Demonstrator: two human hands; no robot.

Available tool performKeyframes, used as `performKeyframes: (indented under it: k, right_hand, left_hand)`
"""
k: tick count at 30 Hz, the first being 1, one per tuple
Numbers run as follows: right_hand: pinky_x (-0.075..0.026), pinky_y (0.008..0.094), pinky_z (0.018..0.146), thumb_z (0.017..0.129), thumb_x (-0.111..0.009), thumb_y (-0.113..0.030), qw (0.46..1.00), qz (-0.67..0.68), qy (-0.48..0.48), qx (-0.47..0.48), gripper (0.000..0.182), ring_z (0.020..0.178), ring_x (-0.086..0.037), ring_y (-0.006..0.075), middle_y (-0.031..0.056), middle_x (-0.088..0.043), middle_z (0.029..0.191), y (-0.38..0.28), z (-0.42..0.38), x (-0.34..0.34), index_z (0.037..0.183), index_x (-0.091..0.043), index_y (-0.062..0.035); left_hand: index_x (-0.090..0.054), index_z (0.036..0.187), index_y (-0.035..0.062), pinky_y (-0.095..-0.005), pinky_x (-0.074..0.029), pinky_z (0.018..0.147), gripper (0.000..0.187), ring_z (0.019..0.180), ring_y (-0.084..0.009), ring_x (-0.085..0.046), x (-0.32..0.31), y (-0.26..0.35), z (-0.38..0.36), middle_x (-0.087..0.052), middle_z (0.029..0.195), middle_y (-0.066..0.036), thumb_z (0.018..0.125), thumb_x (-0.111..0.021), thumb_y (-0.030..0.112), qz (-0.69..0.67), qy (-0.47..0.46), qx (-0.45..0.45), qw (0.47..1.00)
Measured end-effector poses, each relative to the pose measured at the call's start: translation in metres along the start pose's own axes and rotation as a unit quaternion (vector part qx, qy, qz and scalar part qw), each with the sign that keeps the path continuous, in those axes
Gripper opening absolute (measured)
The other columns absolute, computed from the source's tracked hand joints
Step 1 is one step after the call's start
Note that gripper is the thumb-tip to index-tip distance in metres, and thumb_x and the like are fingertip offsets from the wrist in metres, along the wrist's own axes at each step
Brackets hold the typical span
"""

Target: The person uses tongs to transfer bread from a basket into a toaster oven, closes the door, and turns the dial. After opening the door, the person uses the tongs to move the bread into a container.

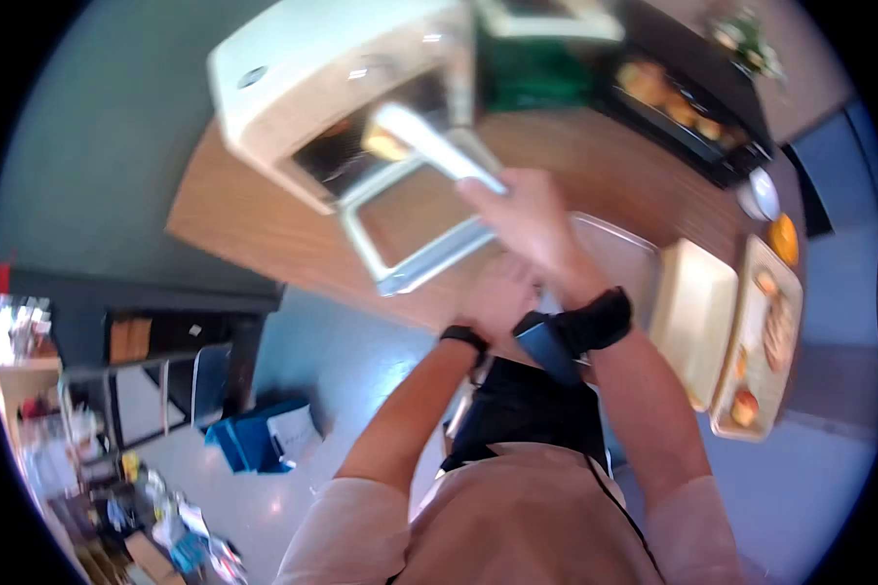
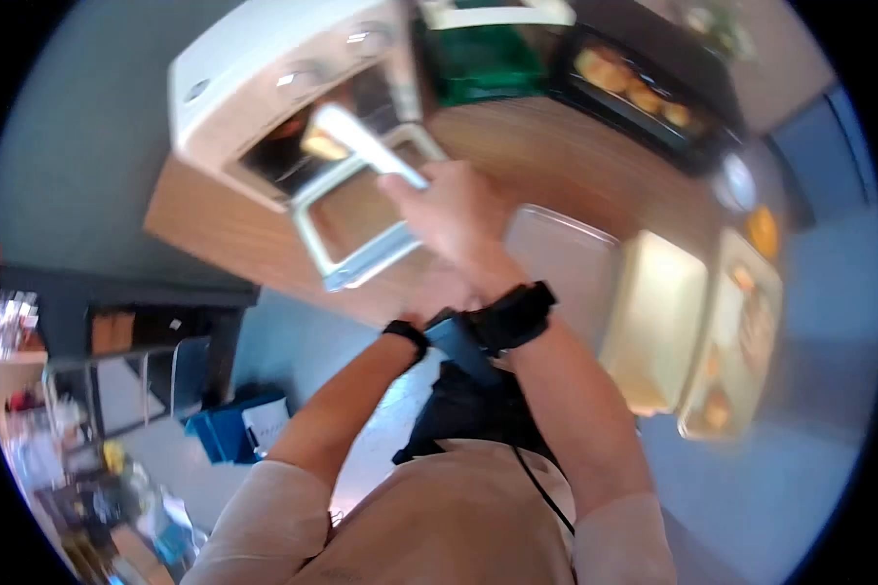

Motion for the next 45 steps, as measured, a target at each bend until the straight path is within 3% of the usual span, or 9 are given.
performKeyframes:
  k: [1,3,4,6,9,13,20,32,45]
  right_hand:
    - [-0.054,0.0446,0.066,0.082,-0.069,-0.048,0.999,0.023,0.013,0.032,0.049,0.071,-0.069,0.0369,0.0201,-0.07,0.072,0.004,-0.008,0.003,0.088,-0.075,-0.0005]
    - [-0.052,0.0452,0.064,0.081,-0.07,-0.047,0.998,0.029,0.037,0.045,0.049,0.068,-0.067,0.039,0.0221,-0.068,0.071,0.017,-0.037,0.024,0.086,-0.074,0.0009]
    - [-0.051,0.0456,0.064,0.081,-0.07,-0.047,0.998,0.024,0.04,0.036,0.049,0.068,-0.066,0.0397,0.0235,-0.067,0.072,0.024,-0.054,0.037,0.085,-0.073,0.0025]
    - [-0.05,0.0463,0.066,0.08,-0.07,-0.047,0.996,-0.022,0.084,0.02,0.052,0.071,-0.063,0.0419,0.0267,-0.065,0.077,0.044,-0.091,0.073,0.085,-0.07,0.0045]
    - [-0.045,0.0287,0.058,0.092,-0.067,-0.037,0.99,0.079,0.073,-0.091,0.039,0.066,-0.058,0.0111,0.0063,-0.063,0.07,0.072,-0.166,0.137,0.103,-0.071,0.0007]
    - [-0.046,0.0296,0.058,0.093,-0.067,-0.036,0.954,-0.048,0.259,-0.147,0.035,0.064,-0.057,0.009,0.0019,-0.064,0.07,0.139,-0.261,0.216,0.102,-0.074,-0.0028]
    - [-0.051,0.031,0.064,0.089,-0.069,-0.04,0.817,-0.144,0.455,-0.323,0.043,0.071,-0.067,0.0149,0.0104,-0.07,0.073,0.211,-0.36,0.316,0.098,-0.074,0.002]
    - [-0.055,0.0442,0.079,0.081,-0.066,-0.054,0.732,-0.297,0.422,-0.446,0.056,0.087,-0.07,0.0361,0.0208,-0.072,0.09,0.254,-0.329,0.321,0.096,-0.071,-0.0005]
    - [-0.055,0.0473,0.081,0.079,-0.064,-0.056,0.756,-0.372,0.367,-0.394,0.063,0.094,-0.07,0.0367,0.0209,-0.072,0.102,0.282,-0.257,0.378,0.113,-0.067,-0.0037]
  left_hand:
    - [-0.059,0.119,0.0027,-0.0471,-0.045,0.096,0.034,0.11,-0.0334,-0.06,-0.004,-0.002,0.002,-0.064,0.115,-0.019,0.088,-0.055,0.017,0.004,-0.076,0.037,0.996]
    - [-0.067,0.11,0.0031,-0.0492,-0.051,0.087,0.032,0.099,-0.0359,-0.065,-0.026,-0.016,0.003,-0.068,0.107,-0.02,0.089,-0.062,0.027,-0.19,0.157,0.09,0.965]
    - [-0.066,0.111,0.0022,-0.0507,-0.049,0.091,0.035,0.103,-0.0373,-0.064,-0.047,-0.027,0.005,-0.067,0.112,-0.022,0.089,-0.063,0.029,-0.258,0.118,0.082,0.956]
    - [-0.056,0.127,-0.0004,-0.0504,-0.041,0.104,0.046,0.123,-0.0373,-0.054,-0.044,-0.027,0.005,-0.06,0.128,-0.02,0.086,-0.062,0.021,0.053,0.079,-0.038,0.995]
    - [-0.053,0.131,-0.0011,-0.0484,-0.036,0.109,0.049,0.132,-0.0367,-0.045,-0.011,0.01,0.0,-0.052,0.14,-0.019,0.086,-0.058,0.016,0.046,0.195,-0.093,0.975]
    - [-0.05,0.133,-0.0006,-0.0484,-0.032,0.113,0.049,0.136,-0.0372,-0.04,-0.012,0.008,0.0,-0.044,0.146,-0.019,0.086,-0.055,0.011,0.057,0.171,-0.074,0.981]
    - [-0.05,0.133,-0.0006,-0.0476,-0.034,0.111,0.047,0.136,-0.0369,-0.041,-0.013,0.013,0.001,-0.045,0.146,-0.019,0.087,-0.055,0.011,0.078,0.19,-0.093,0.974]
    - [-0.05,0.133,0.0,-0.0472,-0.034,0.111,0.047,0.136,-0.0373,-0.042,-0.008,0.017,-0.002,-0.045,0.146,-0.019,0.087,-0.056,0.011,0.083,0.184,-0.083,0.976]
    - [-0.05,0.134,-0.0008,-0.0482,-0.033,0.111,0.05,0.137,-0.0375,-0.04,-0.007,0.016,-0.001,-0.044,0.147,-0.019,0.086,-0.055,0.009,0.083,0.173,-0.079,0.978]
Point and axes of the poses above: each hand's wrist, its own z-axis towards the middle knuckle, its own x-axis out of the back of the hand, y = z × x, the point moved 4 cm from there along z, towards the middle knuckle
